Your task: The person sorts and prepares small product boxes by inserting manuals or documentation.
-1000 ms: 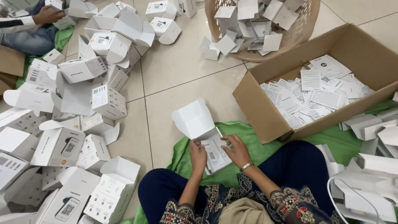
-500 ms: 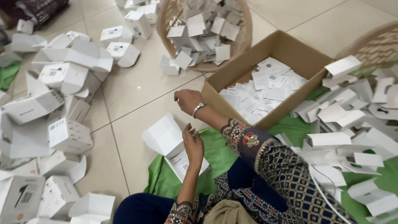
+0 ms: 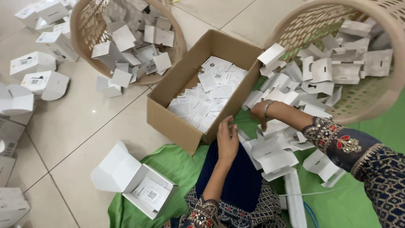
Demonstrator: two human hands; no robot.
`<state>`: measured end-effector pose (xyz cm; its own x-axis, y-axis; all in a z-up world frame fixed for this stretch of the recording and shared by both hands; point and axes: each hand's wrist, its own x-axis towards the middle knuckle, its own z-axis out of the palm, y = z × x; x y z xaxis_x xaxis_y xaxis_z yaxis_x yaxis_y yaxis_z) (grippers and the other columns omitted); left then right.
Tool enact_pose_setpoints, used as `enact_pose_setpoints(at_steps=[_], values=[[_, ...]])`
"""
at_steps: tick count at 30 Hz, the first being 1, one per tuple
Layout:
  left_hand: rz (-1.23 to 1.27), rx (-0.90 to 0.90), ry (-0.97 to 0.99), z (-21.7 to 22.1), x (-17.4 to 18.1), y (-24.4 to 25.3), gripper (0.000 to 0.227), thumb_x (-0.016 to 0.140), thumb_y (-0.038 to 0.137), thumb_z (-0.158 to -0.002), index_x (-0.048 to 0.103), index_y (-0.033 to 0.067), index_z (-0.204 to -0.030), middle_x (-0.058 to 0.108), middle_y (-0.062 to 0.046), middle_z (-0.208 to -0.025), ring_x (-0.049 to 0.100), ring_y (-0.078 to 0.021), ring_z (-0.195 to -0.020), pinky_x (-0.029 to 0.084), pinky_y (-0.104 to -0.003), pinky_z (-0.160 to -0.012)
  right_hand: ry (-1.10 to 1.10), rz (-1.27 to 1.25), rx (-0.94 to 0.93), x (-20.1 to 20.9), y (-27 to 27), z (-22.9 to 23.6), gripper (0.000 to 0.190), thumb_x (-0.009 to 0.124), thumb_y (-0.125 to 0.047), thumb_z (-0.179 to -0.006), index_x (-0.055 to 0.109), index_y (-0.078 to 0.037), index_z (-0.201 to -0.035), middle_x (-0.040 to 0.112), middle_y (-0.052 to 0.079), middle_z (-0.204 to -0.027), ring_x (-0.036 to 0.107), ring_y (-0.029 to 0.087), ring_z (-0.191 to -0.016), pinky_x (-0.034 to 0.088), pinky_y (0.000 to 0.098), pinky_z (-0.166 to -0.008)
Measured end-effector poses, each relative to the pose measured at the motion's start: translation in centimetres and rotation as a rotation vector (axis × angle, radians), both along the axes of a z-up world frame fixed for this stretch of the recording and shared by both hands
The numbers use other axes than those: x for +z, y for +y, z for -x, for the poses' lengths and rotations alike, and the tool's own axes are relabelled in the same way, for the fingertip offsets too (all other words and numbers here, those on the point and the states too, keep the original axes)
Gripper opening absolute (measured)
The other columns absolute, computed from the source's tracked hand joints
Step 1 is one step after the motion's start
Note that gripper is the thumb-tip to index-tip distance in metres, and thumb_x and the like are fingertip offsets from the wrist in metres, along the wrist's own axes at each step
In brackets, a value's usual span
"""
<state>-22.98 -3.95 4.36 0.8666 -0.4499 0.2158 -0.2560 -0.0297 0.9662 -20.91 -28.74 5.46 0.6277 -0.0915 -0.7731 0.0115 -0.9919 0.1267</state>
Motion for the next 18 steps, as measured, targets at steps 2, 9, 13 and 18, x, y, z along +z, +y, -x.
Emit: enact_pose_setpoints(at_steps=[2,9,13,18], values=[[-0.021,-0.070,0.020,1.2,-0.5,-1.5,0.037,0.060,0.006,-0.099,0.055,0.0030,-0.136,0.062,-0.017,-0.130,0.071,-0.0254,-0.105,0.059,-0.036,-0.085,0.034,0.021,-0.023,-4.4,-3.0,2.4,0.079,0.099,-0.039,-0.058,0.067,-0.020,-0.129,0.075,0.004,-0.115,0.074,0.025,-0.105,0.059,0.0395,-0.087],[-0.090,-0.157,0.052,1.6,-1.7,-1.8,0.041,0.061,0.008,-0.098,0.053,0.0035,-0.138,0.058,-0.017,-0.134,0.071,-0.0251,-0.107,0.060,-0.034,-0.083,-0.184,0.002,-0.018,1.3,-0.7,4.8,0.068,0.091,-0.026,-0.059,0.069,-0.024,-0.123,0.075,0.003,-0.114,0.070,0.025,-0.110,0.056,0.0401,-0.088],[-0.063,-0.096,0.018,-0.2,0.0,1.4,0.045,0.064,0.009,-0.097,0.051,0.0029,-0.139,0.058,-0.019,-0.135,0.069,-0.0264,-0.110,0.060,-0.035,-0.085,-0.407,-0.080,0.025,10.1,4.6,3.1,0.061,0.091,-0.028,-0.060,0.068,-0.021,-0.116,0.071,0.005,-0.110,0.067,0.028,-0.108,0.055,0.0432,-0.087],[0.007,0.005,-0.049,-2.2,3.3,6.9,0.045,0.064,0.021,-0.102,0.051,0.0009,-0.140,0.066,-0.024,-0.124,0.069,-0.0302,-0.110,0.054,-0.039,-0.094,-0.799,-0.415,0.193,18.1,12.5,1.0,0.053,0.083,-0.033,-0.066,0.067,-0.018,-0.114,0.070,0.006,-0.101,0.066,0.028,-0.104,0.054,0.0439,-0.086]])
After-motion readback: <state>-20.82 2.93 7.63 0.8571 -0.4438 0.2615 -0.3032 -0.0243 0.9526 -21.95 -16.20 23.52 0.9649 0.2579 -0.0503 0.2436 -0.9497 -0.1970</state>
